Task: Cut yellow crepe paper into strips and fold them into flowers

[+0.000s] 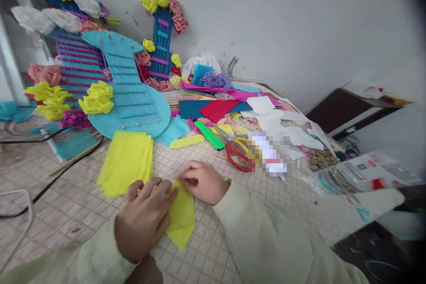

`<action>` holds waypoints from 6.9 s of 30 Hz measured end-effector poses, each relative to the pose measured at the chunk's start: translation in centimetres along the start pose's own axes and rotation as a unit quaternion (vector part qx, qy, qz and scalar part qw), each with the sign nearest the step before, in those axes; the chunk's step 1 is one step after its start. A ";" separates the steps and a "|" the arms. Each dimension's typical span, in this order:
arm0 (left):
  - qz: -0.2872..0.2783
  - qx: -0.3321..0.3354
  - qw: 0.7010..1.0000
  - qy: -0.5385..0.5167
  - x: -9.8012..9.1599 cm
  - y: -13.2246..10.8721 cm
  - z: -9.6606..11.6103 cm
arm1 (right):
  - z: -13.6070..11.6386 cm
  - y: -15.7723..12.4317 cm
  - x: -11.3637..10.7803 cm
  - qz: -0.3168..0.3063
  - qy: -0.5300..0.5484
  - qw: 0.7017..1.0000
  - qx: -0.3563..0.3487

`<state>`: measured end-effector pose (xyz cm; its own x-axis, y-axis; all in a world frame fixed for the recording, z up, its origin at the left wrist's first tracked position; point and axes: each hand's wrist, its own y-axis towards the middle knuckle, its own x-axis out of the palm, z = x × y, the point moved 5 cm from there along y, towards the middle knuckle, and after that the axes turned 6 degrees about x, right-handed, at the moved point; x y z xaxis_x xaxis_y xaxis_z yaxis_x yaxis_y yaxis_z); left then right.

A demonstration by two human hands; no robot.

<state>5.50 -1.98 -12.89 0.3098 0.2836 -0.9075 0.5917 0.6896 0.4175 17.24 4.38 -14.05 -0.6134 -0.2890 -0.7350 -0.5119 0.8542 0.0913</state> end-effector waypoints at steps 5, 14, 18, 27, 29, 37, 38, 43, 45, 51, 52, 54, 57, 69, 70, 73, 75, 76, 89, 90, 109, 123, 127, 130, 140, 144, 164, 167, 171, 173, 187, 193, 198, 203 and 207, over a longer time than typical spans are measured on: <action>0.011 -0.004 1.000 -0.020 -0.1 -0.1 -0.1 | -0.1 0.0 -0.1 0.010 0.009 1.000 -0.002; 0.000 -0.013 1.000 -0.020 -0.3 -0.1 -0.2 | -0.1 -0.1 -0.1 0.006 -0.002 1.000 -0.008; -0.010 -0.007 1.000 -0.018 -0.5 0.1 -0.1 | -0.1 -0.1 -0.1 0.009 -0.004 1.000 -0.003; 0.030 -0.039 0.997 -0.058 -0.5 0.0 -0.6 | 0.0 0.0 -0.5 0.019 -0.001 1.000 0.010; 0.043 -0.035 0.995 -0.077 -0.3 0.0 -0.8 | 0.0 0.0 -0.4 0.013 -0.010 1.000 0.012; 0.041 -0.043 0.992 -0.114 0.5 -0.1 -1.4 | -0.2 0.1 -0.3 0.022 0.033 0.998 0.040; 0.046 -0.049 0.990 -0.121 0.5 -0.2 -1.4 | -0.2 0.2 -0.4 0.028 0.040 0.998 0.042; 0.049 -0.090 0.981 -0.162 1.1 -0.4 -1.8 | 0.1 0.0 -0.2 0.017 0.126 0.989 0.071; 0.054 -0.122 0.970 -0.203 1.1 -0.4 -2.1 | 0.2 0.0 0.0 0.009 0.194 0.977 0.086; -0.029 -0.230 0.868 -0.439 1.4 0.1 -2.2 | -0.6 -0.2 -0.2 0.002 0.406 0.907 0.115; -0.047 -0.260 0.849 -0.458 1.5 0.1 -2.2 | -0.7 -0.3 -0.2 0.003 0.424 0.897 0.121; -0.064 -0.314 0.805 -0.499 1.7 -0.2 -2.2 | -0.8 -0.4 -0.2 -0.008 0.434 0.892 0.130; -0.053 -0.365 0.754 -0.544 1.9 -0.5 -2.3 | -0.9 -0.6 0.2 -0.050 0.411 0.900 0.134; -0.003 -0.387 0.718 -0.578 0.8 -0.1 -2.1 | -0.7 -0.7 0.6 -0.042 0.431 0.885 0.170; -0.011 -0.389 0.714 -0.582 1.0 -0.2 -2.0 | -0.6 -0.7 0.6 -0.042 0.430 0.886 0.168; -0.032 -0.396 0.701 -0.592 1.5 -0.4 -1.9 | -0.6 -0.9 0.8 -0.044 0.425 0.889 0.162; -0.039 -0.403 0.699 -0.589 1.8 -0.5 -1.9 | -0.7 -1.0 0.9 -0.045 0.423 0.890 0.161; -0.045 -0.403 0.701 -0.587 1.9 -0.6 -1.9 | -0.7 -1.0 0.9 -0.044 0.422 0.891 0.162; -0.021 -0.411 0.714 -0.567 1.9 -0.7 -1.9 | -0.8 -1.0 0.9 -0.033 0.432 0.885 0.170; -0.021 -0.410 0.711 -0.570 1.9 -0.7 -1.9 | -0.8 -1.0 0.9 -0.030 0.431 0.886 0.169; -0.087 -0.346 0.779 -0.515 1.6 0.0 -4.1 | -0.2 -1.6 -3.5 0.144 0.066 0.980 -0.120; -0.091 -0.270 0.881 -0.378 0.4 0.2 -4.2 | -0.7 -3.5 -2.4 0.193 -0.182 0.936 -0.231; 0.024 -0.107 0.984 -0.144 -2.9 -0.3 -3.4 | -0.1 -4.1 -2.1 0.197 -0.218 0.933 -0.207; 0.050 -0.007 0.996 -0.072 -3.3 -1.2 -2.2 | 0.5 -4.5 -1.9 0.185 -0.213 0.941 -0.190; 0.065 0.012 0.997 -0.046 -0.9 -1.7 -0.8 | 0.7 -4.9 -1.8 0.177 -0.208 0.950 -0.150; 0.063 0.013 0.997 -0.036 -1.0 -1.5 -1.1 | 0.6 -4.9 -2.0 0.179 -0.178 0.956 -0.149; 0.049 -0.026 0.994 -0.095 -0.4 -1.7 -1.5 | 1.0 -4.7 -2.1 0.148 -0.103 0.979 -0.096; 0.044 -0.039 0.993 -0.099 -0.4 -1.7 -1.7 | 1.1 -4.6 -2.2 0.136 -0.093 0.984 -0.072; 0.040 -0.054 0.993 -0.099 -0.3 -1.7 -2.0 | 1.3 -4.5 -2.2 0.114 -0.064 0.991 -0.033; 0.042 -0.062 0.992 -0.102 -0.2 -1.7 -2.1 | 1.5 -4.4 -2.2 0.110 -0.050 0.993 -0.013; -0.017 -0.113 0.986 -0.121 0.3 -1.2 -2.5 | 1.4 -3.8 -1.9 0.080 -0.048 0.993 0.072; -0.028 -0.131 0.983 -0.123 0.6 -1.0 -2.6 | 1.4 -3.6 -1.7 0.091 -0.049 0.991 0.088; -0.033 -0.140 0.981 -0.128 0.8 -1.0 -2.7 | 1.4 -3.4 -1.7 0.097 -0.047 0.990 0.091; -0.031 -0.142 0.982 -0.121 0.6 -0.8 -2.6 | 1.4 -3.3 -1.7 0.102 -0.053 0.989 0.096; -0.027 -0.137 0.983 -0.115 0.5 -0.8 -2.6 | 1.4 -3.2 -1.7 0.104 -0.058 0.988 0.096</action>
<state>3.27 -0.64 -13.83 0.4627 0.1054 -0.8802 0.3982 0.8624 0.3126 20.75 2.71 -14.03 -0.6147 -0.0557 -0.7868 -0.2507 0.9596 0.1279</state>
